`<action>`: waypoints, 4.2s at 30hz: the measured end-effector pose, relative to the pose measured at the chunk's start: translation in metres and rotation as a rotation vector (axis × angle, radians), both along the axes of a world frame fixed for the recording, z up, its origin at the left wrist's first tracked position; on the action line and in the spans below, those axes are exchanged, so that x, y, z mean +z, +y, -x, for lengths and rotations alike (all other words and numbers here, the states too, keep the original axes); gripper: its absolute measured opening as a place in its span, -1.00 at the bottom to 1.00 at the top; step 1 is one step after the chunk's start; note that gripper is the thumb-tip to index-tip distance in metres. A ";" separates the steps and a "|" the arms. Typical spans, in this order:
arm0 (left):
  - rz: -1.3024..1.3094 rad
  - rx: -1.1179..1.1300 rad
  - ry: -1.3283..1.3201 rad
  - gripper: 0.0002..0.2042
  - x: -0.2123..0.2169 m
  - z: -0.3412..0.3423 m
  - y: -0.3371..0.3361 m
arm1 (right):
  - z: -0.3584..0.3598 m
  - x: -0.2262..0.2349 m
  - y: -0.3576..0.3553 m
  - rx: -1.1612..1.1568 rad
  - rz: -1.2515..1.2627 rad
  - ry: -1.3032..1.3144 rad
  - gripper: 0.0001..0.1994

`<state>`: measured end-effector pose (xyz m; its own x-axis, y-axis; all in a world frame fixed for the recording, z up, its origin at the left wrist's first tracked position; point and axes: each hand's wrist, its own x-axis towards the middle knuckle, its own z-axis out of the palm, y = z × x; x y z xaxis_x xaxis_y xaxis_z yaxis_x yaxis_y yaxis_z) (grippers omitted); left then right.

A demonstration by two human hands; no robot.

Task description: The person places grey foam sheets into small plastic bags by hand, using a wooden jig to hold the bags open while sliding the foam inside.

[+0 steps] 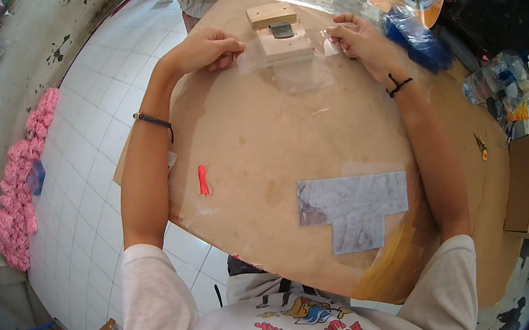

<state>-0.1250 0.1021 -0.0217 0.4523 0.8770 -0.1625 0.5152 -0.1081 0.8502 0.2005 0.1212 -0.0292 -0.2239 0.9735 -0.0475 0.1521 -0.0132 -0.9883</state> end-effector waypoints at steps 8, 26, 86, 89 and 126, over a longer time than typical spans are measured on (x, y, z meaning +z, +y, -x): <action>-0.010 0.005 0.000 -0.69 0.002 -0.004 -0.002 | -0.001 -0.003 0.002 -0.021 -0.030 0.017 -0.66; -0.845 0.238 0.066 -0.48 -0.027 -0.065 -0.004 | 0.006 -0.001 -0.005 0.181 -0.168 -0.196 -0.51; -0.182 0.012 -0.098 -0.73 0.005 -0.011 -0.007 | -0.006 -0.006 0.001 0.191 -0.061 -0.039 -0.64; -0.168 0.006 -0.106 -0.73 0.008 -0.011 -0.008 | -0.006 -0.006 0.000 0.196 -0.053 -0.030 -0.64; -0.029 0.014 -0.155 -0.76 -0.002 -0.004 0.000 | -0.006 -0.005 0.001 0.185 -0.078 -0.053 -0.64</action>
